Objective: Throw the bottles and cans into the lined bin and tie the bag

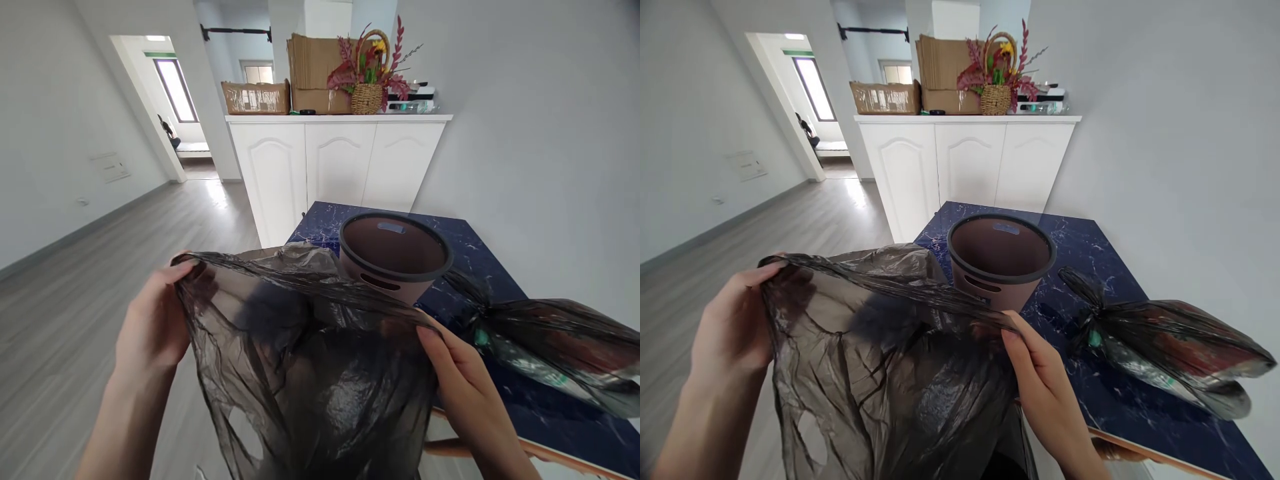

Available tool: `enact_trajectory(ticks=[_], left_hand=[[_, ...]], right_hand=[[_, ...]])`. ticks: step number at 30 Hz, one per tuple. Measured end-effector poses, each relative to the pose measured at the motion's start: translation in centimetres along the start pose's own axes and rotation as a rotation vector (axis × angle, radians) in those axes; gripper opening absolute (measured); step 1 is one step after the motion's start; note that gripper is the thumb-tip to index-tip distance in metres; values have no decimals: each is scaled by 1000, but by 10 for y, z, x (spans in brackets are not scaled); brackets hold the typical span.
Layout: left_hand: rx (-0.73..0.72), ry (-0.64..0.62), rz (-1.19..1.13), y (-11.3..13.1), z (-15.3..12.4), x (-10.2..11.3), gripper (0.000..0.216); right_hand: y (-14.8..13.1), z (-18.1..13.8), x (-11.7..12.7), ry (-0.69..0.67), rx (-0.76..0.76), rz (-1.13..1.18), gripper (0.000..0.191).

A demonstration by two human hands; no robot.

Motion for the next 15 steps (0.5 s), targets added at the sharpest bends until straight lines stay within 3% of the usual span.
enact_trajectory(ticks=[4,8,13,15], left_hand=[[-109,-68,212,-6,-10,6,42],[-235,-248,580,-23,-14,8,67],[-274,-522,743,-49,-15,-1,39],[-249,-561,751,-56,-15,0,31]], right_hand=[[-2,-1,0,27,8,-4,46],[0,-5,2,20,-10,-4,45],[5,-9,9,-18,-28,-7,45],[6,-7,11,-16,-37,-21,45]])
Point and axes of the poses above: each hand's wrist, its own z-axis towards the middle knuckle, its own x-axis out of the back of the hand, y = z × x, the point moved 4 cm from there along z, towards the middle knuckle, and after that the axes turned 14 degrees about z, right-handed, at the moved point
